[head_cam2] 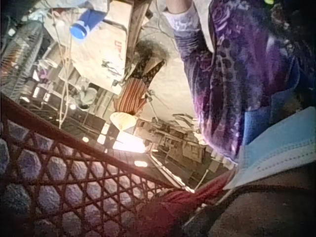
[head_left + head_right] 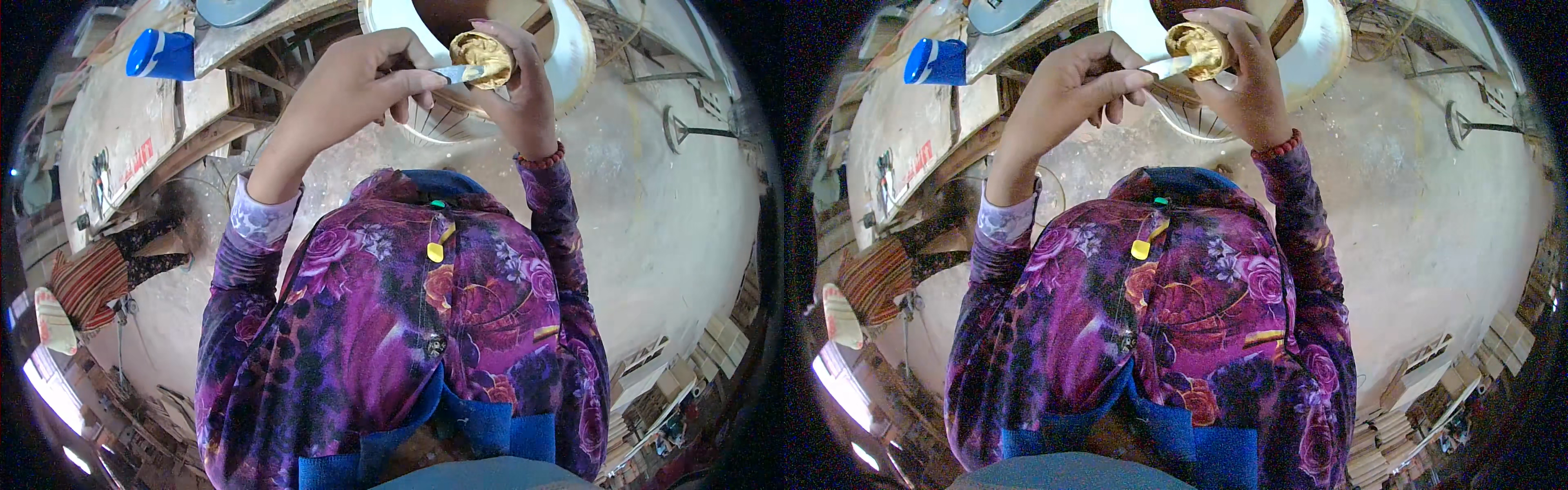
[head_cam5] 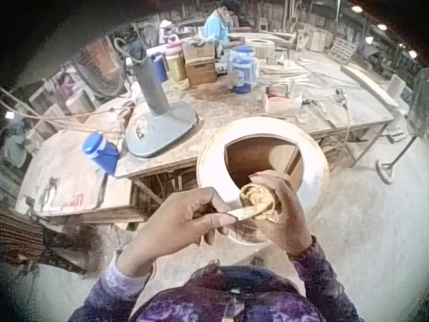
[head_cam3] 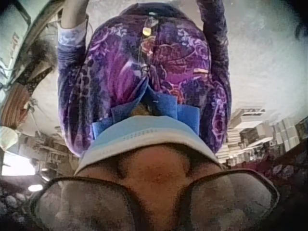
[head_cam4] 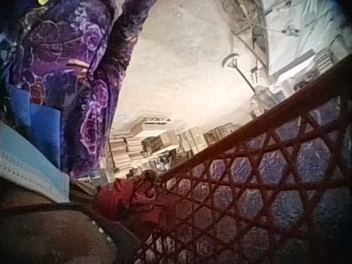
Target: The user applies a filler or adhesive to the rim of a wooden cylinder and inspects the assembly components.
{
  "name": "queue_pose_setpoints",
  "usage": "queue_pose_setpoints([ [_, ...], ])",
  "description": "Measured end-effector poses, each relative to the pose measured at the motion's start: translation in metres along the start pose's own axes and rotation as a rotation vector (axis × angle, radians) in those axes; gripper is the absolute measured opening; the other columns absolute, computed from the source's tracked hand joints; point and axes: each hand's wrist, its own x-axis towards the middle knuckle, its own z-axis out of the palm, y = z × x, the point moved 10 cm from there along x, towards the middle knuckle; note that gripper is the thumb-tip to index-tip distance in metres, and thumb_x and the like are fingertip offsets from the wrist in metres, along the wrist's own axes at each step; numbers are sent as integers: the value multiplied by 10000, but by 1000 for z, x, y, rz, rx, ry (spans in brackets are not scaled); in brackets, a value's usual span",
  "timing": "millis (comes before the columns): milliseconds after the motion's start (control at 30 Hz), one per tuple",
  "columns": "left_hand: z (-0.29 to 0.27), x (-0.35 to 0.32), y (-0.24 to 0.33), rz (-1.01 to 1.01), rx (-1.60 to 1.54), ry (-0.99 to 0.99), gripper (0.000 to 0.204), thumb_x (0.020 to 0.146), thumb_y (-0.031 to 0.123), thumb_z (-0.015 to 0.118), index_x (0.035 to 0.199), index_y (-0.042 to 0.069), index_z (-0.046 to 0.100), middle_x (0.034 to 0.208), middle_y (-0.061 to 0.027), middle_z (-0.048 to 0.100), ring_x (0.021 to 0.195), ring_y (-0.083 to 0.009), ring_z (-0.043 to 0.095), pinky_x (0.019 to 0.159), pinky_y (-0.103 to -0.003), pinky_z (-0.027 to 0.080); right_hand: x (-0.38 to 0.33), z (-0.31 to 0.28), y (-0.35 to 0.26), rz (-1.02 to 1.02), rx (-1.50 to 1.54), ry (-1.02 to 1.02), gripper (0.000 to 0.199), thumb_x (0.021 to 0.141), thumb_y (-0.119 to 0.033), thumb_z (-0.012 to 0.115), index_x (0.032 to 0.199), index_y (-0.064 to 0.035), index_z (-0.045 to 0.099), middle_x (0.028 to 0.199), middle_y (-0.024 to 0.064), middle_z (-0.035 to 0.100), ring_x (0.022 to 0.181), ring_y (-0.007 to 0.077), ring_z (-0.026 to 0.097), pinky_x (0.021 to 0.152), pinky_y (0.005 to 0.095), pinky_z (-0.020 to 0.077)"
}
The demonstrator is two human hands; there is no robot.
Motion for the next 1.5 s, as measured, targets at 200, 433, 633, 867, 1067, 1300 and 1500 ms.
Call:
queue_pose_setpoints([
  [200,-14,-3,-10,-5,-104,22,194,1028,265,648,1081,81,680,853,30,680,676,-20,589,546,-182,427,-7,-3,15,87,39,28,714,789,109,781,1419,-67,494,1416,90,540,1265,197,579,1045,315,513],
  [433,-22,-40,-68,-111,236,120,281,1031,207,632,1279,87,688,914,21,686,731,-66,610,629,-206,472,-31,-80,48,195,227,421,656,838,103,765,1418,-25,485,1369,130,584,1211,245,620,1026,369,563],
  [633,-17,-53,-88,-65,81,163,252,1027,215,633,1161,20,720,916,-42,679,800,-113,663,708,-265,531,-52,-104,14,123,-80,693,718,791,51,838,1389,-18,447,1370,136,541,1261,241,565,1048,370,544],
  [867,-25,-54,-99,-70,-127,168,261,1017,214,654,1177,22,729,1001,-33,699,882,-117,663,768,-263,538,-67,-107,19,199,-108,812,738,790,8,858,1381,13,416,1363,150,520,1239,244,567,1027,358,549],
  [1067,-64,-26,-72,262,336,192,262,955,155,705,1194,51,739,1046,-51,710,954,-186,668,836,-312,527,-63,-76,8,144,-161,756,791,797,-28,869,1421,21,386,1389,164,498,1257,244,554,1040,358,538],
  [1300,-74,12,-68,379,589,115,259,910,116,721,1155,185,768,987,-31,686,890,-200,674,753,-375,534,-43,-31,-5,78,-233,643,776,784,-11,869,1409,-13,409,1378,145,517,1244,231,553,1055,366,483],
  [1500,-62,9,-30,692,733,12,281,874,106,718,1136,195,767,1004,-36,683,931,-271,672,785,-385,548,-33,-13,-7,44,-415,612,788,796,29,849,1435,-23,390,1449,153,461,1324,259,510,1081,390,502],
])
